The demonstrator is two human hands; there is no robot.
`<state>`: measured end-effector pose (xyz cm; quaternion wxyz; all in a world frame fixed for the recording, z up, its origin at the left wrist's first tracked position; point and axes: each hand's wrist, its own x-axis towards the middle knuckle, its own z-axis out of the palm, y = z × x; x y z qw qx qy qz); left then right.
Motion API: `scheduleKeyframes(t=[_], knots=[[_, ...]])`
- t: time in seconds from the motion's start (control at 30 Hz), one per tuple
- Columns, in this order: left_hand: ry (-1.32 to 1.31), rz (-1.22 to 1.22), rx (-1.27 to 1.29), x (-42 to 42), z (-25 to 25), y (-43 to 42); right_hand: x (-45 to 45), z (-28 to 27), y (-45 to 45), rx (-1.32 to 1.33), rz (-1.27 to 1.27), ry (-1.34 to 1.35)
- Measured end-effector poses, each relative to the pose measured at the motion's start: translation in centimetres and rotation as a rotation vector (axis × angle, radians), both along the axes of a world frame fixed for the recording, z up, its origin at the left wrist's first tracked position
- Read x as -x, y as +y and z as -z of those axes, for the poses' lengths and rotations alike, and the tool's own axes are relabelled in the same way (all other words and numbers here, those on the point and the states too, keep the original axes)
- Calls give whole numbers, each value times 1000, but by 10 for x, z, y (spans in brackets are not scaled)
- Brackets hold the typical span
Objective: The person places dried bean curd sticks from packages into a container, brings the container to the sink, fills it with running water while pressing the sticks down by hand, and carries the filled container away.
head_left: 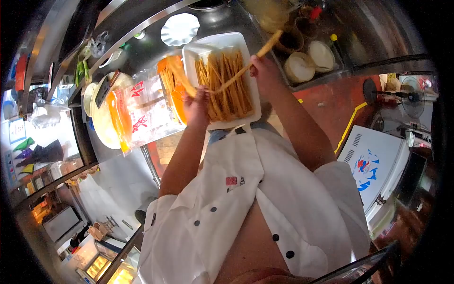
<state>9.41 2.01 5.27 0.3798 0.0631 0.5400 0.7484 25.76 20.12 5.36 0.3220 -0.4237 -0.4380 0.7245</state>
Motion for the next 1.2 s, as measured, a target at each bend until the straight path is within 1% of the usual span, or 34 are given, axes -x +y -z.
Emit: scheduleKeyframes(t=[0.03,0.07,0.1,0.13,0.2,0.23,0.3,0.33,0.37,0.4,0.43,0.5,0.53,0.57,0.63,0.67,0.73,0.77,0.8,0.83,0.87,0.9,0.93,0.97,1.0,1.03,1.1,1.13,1.2], knots=[[-10,-83,82,9,6,-4,-7,-4,-1,1,-6,0],[-33,-149,66,18,10,-12,-14,-8,-3,71,178,5],[-57,-216,50,20,5,-18,-22,-11,-4,142,363,9],[-59,-223,51,18,1,-20,-31,-6,-2,142,356,6],[126,-97,156,12,-5,-26,-50,6,1,122,210,-34],[210,61,134,9,-1,-31,-50,-7,-3,126,203,-37],[244,216,230,-13,2,-28,-43,-33,-11,-116,-217,-440],[230,290,336,-21,8,-22,-35,-30,-13,-116,-222,-437],[230,288,338,-26,15,-18,-26,-22,-14,-152,-317,-491],[325,430,459,-30,24,-15,-17,-11,-17,-186,-412,-544],[419,573,579,-33,34,-13,-9,6,-21,-183,-414,-544],[469,596,538,-33,88,-18,9,48,-30,-356,-526,-689],[520,623,492,-32,103,-18,16,65,-36,-357,-527,-686],[521,623,494,-34,88,-19,22,82,-43,-432,-585,-802],[530,599,628,-39,33,-18,23,88,-46,-500,-644,-913],[529,598,635,-35,24,-20,19,83,-45,-361,-730,-856],[414,500,593,-28,12,-25,14,79,-48,-221,-823,-793],[412,494,598,-28,6,-25,12,77,-52,-415,-703,-844],[368,422,520,-29,-2,-24,11,74,-56,-610,-575,-886],[326,349,442,-29,-6,-25,11,63,-57,-614,-581,-882],[279,415,450,-23,-1,-25,11,51,-56,-507,-579,-656],[278,411,448,-25,-5,-23,12,35,-55,-397,-570,-433],[164,324,402,-33,-12,-16,14,15,-53,-399,-569,-435],[51,241,353,-35,-16,-13,18,-7,-52,-267,-672,-336],[8,329,252,-31,-8,-13,23,-17,-53,-134,-766,-235],[7,339,246,-28,0,-14,27,-15,-57,-137,-756,-240],[55,440,156,-20,5,-14,38,-12,-65,-32,-606,-125],[5,470,209,-11,2,-15,41,-15,-67,-38,-591,-127],[38,496,200,-2,-11,-17,46,-24,-75,81,-491,-154]])
